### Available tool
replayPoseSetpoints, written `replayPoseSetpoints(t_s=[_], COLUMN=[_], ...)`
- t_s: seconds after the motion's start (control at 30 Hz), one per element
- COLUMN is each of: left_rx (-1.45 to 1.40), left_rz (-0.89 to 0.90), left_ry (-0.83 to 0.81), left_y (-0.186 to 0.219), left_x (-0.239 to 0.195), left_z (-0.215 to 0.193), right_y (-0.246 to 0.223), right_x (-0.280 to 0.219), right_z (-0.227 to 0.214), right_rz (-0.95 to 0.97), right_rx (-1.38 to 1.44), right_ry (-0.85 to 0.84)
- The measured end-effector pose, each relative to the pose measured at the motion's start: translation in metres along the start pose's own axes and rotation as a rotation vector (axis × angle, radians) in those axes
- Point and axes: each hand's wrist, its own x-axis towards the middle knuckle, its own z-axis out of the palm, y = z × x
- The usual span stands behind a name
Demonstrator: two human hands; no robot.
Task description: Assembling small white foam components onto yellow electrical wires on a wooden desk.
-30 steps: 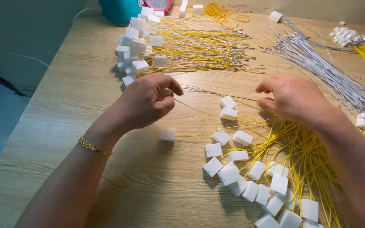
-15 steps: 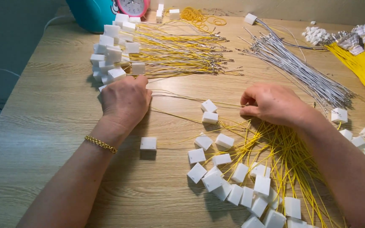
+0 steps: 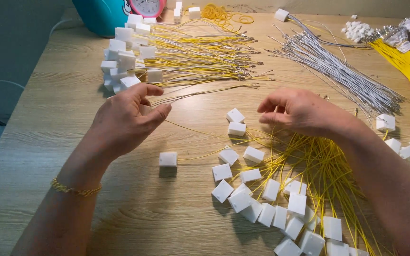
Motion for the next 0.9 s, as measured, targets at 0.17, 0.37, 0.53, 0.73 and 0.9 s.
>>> replayPoseSetpoints(t_s=[0.17,0.37,0.53,0.73,0.9], left_rx=[-0.409,-0.597,-1.079,-1.241,-1.164], left_rz=[0.039,0.235,0.228,0.13,0.133], left_ry=[-0.252,-0.213,0.009,0.122,0.112], left_y=[0.04,0.064,0.065,0.054,0.047], left_x=[-0.021,-0.027,-0.023,-0.024,-0.022], left_z=[-0.027,-0.028,-0.018,-0.023,-0.015], right_y=[0.006,0.008,0.038,0.065,0.06], right_x=[-0.005,-0.02,-0.01,-0.016,-0.027], right_z=[0.01,0.015,0.028,0.021,0.012], right_rz=[-0.039,-0.127,-0.618,-0.301,-0.191], right_rx=[0.006,0.284,0.138,0.059,0.231], right_ry=[-0.237,-0.218,-0.155,-0.014,0.034])
